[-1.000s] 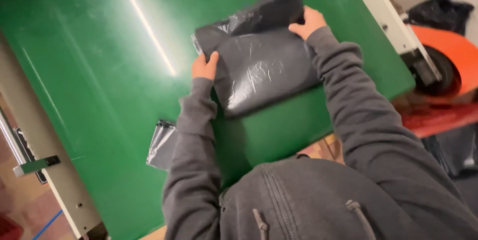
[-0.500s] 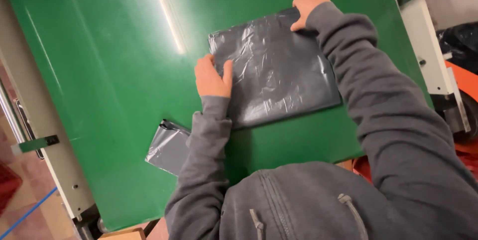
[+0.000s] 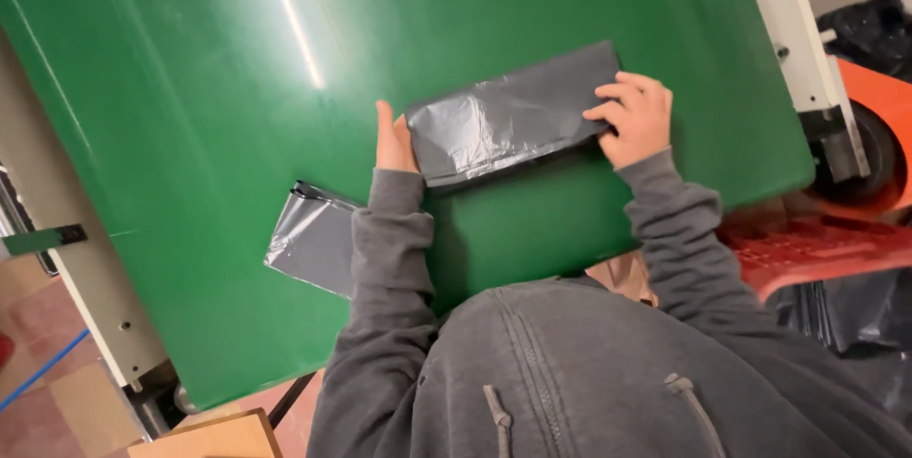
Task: Folding plastic bags coming off a conveyor belt and placing them neatly into a storage basket.
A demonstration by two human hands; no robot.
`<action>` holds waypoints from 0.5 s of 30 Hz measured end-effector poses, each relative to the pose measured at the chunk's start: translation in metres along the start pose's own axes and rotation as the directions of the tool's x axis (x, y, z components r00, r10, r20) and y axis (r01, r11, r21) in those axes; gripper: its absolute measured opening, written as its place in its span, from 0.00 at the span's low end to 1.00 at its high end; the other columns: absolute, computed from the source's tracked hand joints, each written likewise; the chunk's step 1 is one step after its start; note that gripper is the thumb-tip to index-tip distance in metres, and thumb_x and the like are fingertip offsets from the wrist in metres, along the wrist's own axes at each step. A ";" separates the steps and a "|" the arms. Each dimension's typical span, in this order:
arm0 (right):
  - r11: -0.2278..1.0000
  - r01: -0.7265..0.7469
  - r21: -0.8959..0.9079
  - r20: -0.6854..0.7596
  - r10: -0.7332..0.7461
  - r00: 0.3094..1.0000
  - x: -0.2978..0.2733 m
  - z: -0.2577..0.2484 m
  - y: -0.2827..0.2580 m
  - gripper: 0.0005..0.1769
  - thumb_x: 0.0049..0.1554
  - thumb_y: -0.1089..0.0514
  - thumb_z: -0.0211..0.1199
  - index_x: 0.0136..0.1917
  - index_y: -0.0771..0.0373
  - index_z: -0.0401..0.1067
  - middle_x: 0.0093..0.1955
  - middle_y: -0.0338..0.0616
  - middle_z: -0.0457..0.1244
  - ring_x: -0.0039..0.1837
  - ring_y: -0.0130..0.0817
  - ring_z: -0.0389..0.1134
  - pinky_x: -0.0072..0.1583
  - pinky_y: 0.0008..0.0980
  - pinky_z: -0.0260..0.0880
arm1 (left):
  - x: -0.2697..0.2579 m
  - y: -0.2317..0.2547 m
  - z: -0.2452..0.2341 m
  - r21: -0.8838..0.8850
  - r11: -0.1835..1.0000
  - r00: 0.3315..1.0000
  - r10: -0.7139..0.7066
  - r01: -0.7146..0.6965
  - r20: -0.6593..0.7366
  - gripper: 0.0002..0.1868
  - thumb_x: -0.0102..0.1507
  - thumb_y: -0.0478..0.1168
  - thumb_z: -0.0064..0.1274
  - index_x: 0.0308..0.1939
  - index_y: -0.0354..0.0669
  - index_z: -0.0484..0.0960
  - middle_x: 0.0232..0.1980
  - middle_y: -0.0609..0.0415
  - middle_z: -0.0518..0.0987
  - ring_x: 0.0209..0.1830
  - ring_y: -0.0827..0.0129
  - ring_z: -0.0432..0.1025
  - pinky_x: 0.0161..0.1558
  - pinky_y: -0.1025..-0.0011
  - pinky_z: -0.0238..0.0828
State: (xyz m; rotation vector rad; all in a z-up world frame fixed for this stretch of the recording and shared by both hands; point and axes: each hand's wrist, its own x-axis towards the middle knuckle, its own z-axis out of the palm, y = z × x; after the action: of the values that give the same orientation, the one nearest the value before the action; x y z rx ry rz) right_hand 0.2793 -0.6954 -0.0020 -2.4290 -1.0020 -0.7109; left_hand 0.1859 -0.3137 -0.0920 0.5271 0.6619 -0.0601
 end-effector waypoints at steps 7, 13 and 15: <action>0.989 0.028 -0.144 0.024 -0.024 0.999 -0.025 -0.005 -0.029 0.19 0.46 0.61 0.59 0.50 0.47 0.79 0.66 0.37 0.65 0.75 0.47 0.59 0.70 0.45 0.58 | -0.127 -0.017 0.058 0.882 -0.070 0.633 0.670 -0.466 0.388 0.38 0.55 0.51 0.69 0.64 0.43 0.71 0.65 0.44 0.70 0.65 0.49 0.69 0.67 0.54 0.66; 0.935 0.300 0.188 0.131 -0.326 0.936 -0.009 0.018 -0.133 0.42 0.41 0.59 0.60 0.70 0.73 0.65 0.74 0.67 0.57 0.77 0.67 0.54 0.74 0.61 0.52 | -0.098 -0.053 0.034 0.174 -0.953 0.191 0.127 -0.250 0.973 0.08 0.65 0.47 0.45 0.33 0.53 0.74 0.31 0.57 0.65 0.34 0.59 0.65 0.33 0.61 0.58; 0.922 0.314 0.227 0.149 -0.351 0.924 -0.033 0.037 -0.137 0.48 0.42 0.57 0.63 0.75 0.76 0.61 0.77 0.69 0.55 0.79 0.68 0.52 0.77 0.60 0.50 | -0.085 -0.059 0.046 0.093 -0.953 0.161 0.047 -0.289 0.986 0.10 0.64 0.43 0.45 0.27 0.54 0.72 0.28 0.58 0.64 0.27 0.59 0.63 0.25 0.61 0.54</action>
State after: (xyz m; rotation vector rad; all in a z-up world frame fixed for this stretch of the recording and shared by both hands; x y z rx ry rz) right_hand 0.1695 -0.6021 -0.0260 -2.2025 -1.5130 -0.4636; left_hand 0.1325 -0.3963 -0.0368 2.9485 -0.6964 1.0246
